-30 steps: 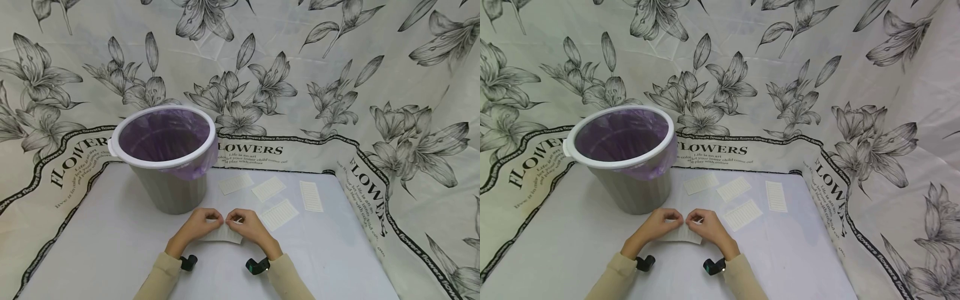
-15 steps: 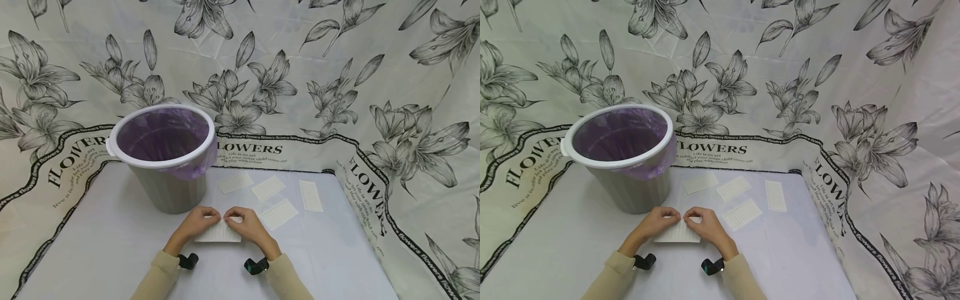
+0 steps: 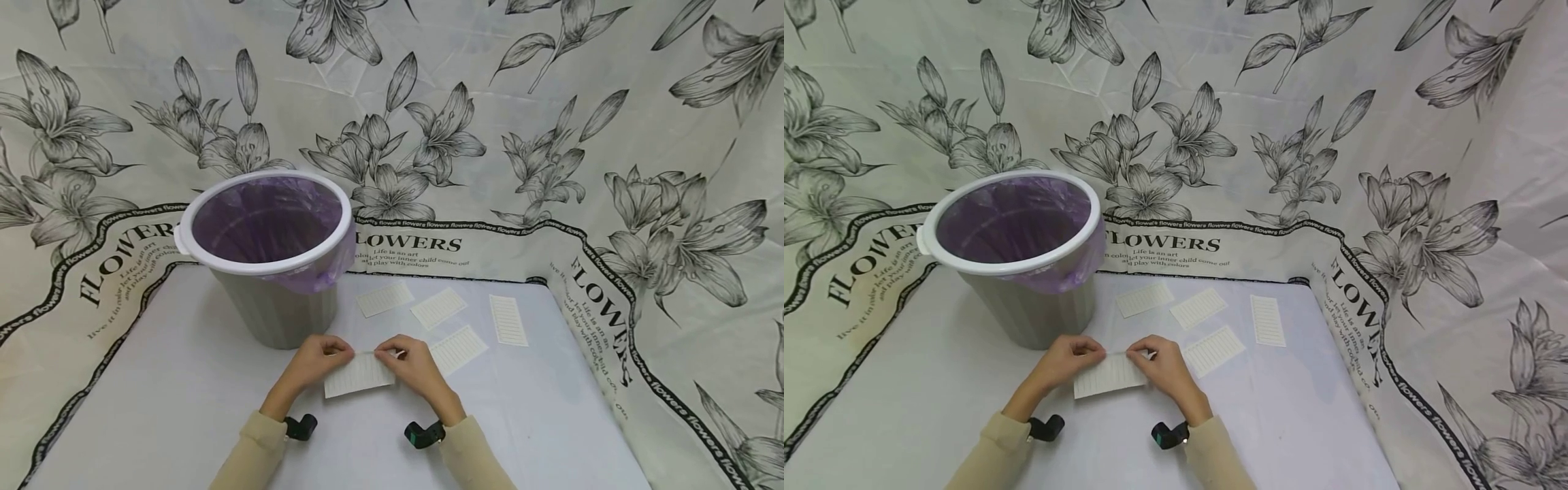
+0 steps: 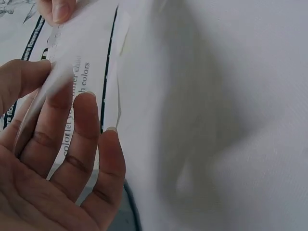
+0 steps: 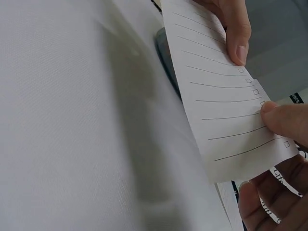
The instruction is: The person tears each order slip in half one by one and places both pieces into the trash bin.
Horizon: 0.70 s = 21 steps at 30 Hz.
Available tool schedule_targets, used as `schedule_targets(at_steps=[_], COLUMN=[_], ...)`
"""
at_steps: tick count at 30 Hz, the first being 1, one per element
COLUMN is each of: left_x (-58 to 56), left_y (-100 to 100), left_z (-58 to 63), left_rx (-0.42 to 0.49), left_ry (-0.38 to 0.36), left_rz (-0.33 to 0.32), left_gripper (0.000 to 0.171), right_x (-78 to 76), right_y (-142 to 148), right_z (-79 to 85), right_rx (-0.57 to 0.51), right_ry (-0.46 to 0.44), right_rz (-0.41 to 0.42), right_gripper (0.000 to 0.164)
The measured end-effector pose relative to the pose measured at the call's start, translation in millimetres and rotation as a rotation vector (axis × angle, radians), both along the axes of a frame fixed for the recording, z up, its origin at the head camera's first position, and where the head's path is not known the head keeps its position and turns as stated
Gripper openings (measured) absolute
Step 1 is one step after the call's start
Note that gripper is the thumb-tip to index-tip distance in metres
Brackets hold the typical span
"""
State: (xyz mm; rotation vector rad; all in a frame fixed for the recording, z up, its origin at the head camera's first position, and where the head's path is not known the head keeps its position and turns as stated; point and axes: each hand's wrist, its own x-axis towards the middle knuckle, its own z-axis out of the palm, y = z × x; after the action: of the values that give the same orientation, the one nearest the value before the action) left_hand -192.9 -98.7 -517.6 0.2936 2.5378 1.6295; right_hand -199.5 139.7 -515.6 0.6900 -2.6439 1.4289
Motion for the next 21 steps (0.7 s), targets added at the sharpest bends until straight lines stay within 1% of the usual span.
schedule_targets(at_steps=[3,7,14,19,21], left_x=[0.7,1.6,2.3,3.7,3.8], left_y=[-2.1,-2.5,-1.9,-2.2,-2.9], left_z=[-1.0,-1.2,-0.1,0.6,-0.3], left_rx=[-0.005,-0.023,0.031,0.045,0.058], left_ry=[-0.011,-0.007,-0.124,-0.149,-0.159], left_rz=[0.012,0.04,0.111,0.129,0.141], left_gripper=[0.014,0.012,0.015,0.018,0.019], right_x=[-0.2,-0.4,-0.8,0.0,0.5], right_y=[0.9,0.4,-1.6,-1.8,-0.9], right_z=[0.6,-0.1,0.4,0.9,0.6], right_rx=[-0.003,0.001,-0.004,-0.005,-0.007], right_ry=[0.009,0.011,0.005,0.005,0.006], right_rz=[0.011,0.029,0.033,0.038,0.028], right_gripper=[0.006,0.007,0.006,0.008,0.007])
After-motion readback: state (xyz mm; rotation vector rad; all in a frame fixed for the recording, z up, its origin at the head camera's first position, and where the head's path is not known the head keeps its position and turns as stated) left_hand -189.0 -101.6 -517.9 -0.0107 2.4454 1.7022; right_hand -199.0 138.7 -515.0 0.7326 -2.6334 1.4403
